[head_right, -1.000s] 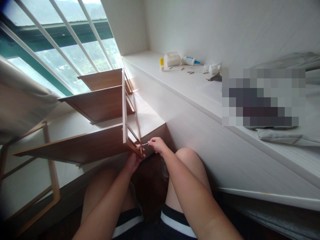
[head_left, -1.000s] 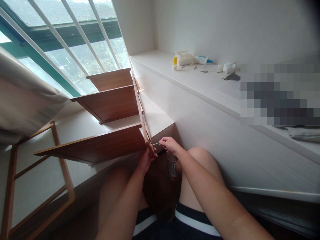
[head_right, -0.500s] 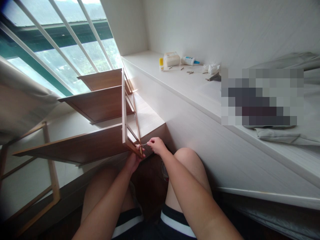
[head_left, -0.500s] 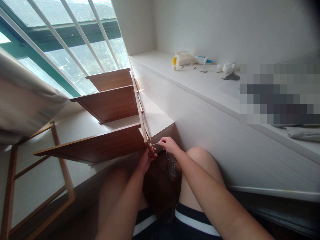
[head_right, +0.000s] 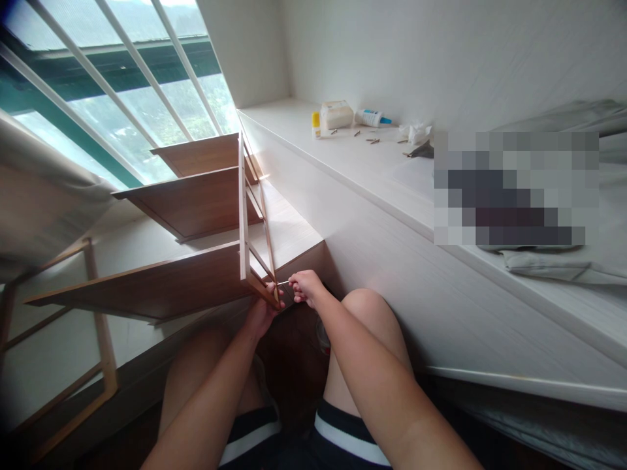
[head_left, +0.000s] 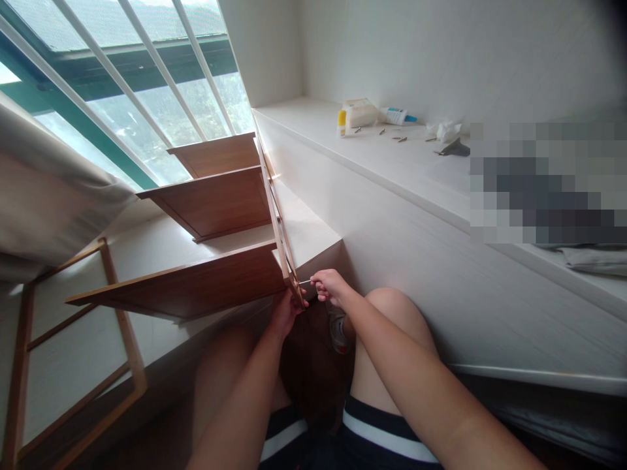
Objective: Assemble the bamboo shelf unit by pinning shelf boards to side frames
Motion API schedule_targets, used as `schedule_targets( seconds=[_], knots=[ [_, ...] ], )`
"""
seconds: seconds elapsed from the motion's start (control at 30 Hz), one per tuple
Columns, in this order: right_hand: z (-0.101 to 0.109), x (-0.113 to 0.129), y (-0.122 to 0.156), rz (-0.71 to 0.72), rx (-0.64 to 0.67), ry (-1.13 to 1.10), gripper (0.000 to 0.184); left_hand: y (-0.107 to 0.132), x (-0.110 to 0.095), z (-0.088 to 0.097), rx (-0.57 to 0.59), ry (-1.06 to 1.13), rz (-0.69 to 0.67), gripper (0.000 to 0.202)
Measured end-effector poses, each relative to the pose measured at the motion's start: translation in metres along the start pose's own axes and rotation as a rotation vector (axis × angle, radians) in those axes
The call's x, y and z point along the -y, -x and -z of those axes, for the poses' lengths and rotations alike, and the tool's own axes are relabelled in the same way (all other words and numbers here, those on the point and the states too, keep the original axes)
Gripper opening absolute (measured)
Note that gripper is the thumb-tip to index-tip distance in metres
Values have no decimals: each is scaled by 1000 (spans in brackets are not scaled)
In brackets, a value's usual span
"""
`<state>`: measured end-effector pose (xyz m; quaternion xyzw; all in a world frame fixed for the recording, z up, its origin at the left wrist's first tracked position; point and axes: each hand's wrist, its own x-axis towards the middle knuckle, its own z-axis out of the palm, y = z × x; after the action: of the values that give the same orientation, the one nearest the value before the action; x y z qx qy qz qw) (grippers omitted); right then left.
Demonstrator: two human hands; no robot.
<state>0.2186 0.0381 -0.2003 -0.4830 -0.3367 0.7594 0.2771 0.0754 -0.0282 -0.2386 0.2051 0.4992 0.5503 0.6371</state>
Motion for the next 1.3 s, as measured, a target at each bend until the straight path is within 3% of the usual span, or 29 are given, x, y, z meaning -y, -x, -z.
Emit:
schedule_targets(
  seconds=[0.2,0.47,0.77,1.3],
  knots=[
    [-2,-1,0,-18,-31,-34,16,0,0,-2,3,-4,4,39],
    [3,0,-5,66,-95,44,17,1,-1,-2,14,-10,0,40],
    [8,-5,-1,168,-74,234,16,1,-1,-2,-7,-10,15,39],
    [8,-5,-2,206,-55,299,13,0,-1,-3,-7,-5,9,37]
  ],
)
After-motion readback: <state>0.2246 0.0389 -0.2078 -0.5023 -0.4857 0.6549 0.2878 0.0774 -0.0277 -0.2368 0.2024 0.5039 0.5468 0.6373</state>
